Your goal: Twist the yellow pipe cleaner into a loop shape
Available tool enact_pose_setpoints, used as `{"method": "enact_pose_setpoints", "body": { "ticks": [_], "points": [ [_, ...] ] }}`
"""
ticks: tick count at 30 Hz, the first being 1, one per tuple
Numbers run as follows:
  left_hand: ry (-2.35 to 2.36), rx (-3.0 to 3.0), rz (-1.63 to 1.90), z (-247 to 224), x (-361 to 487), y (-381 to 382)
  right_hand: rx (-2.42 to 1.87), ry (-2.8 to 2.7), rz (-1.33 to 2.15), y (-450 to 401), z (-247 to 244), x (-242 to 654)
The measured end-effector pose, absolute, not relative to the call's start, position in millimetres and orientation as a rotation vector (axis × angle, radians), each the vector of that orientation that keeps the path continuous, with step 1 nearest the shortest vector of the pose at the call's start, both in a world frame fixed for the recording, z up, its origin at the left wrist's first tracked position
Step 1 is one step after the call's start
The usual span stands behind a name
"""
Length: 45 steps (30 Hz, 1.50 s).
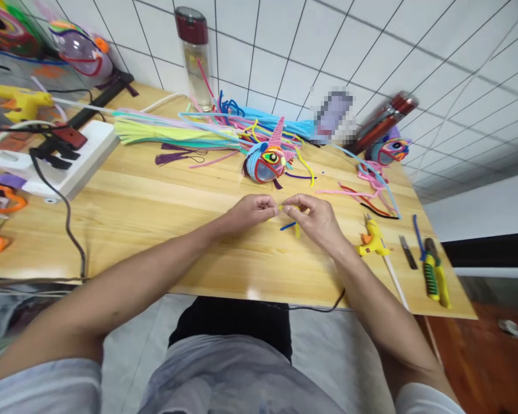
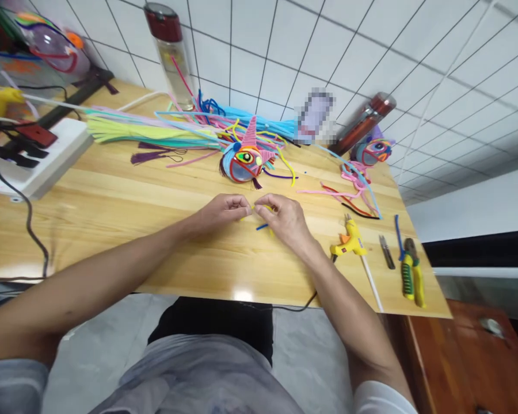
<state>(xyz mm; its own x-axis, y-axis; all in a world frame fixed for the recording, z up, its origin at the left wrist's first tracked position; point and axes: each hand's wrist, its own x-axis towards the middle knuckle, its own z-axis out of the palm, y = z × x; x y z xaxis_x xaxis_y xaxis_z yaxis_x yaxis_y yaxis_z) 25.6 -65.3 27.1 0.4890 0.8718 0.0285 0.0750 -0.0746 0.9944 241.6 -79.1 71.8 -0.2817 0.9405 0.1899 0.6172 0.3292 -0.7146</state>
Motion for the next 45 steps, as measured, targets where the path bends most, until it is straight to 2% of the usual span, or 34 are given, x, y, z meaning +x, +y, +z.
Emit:
{"method": "enact_pose_setpoints", "body": {
  "ticks": [14, 25, 35, 45],
  "points": [
    [0.880, 1.468, 0.837, 29, 25, -66, -1.383, -1.523, 1.079, -78, 50, 242],
    [0.903, 1.402, 0.999, 20, 32, -63, -1.356, -1.437, 0.935, -67, 48, 248],
    [0.880, 1.528, 0.912, 20, 37, -63, -1.379, -1.398, 0.917, -72, 44, 247],
    [0.795, 1.404, 0.912, 24, 35, -59, -1.356, -1.418, 0.982, -79, 40, 243]
  ]
}}
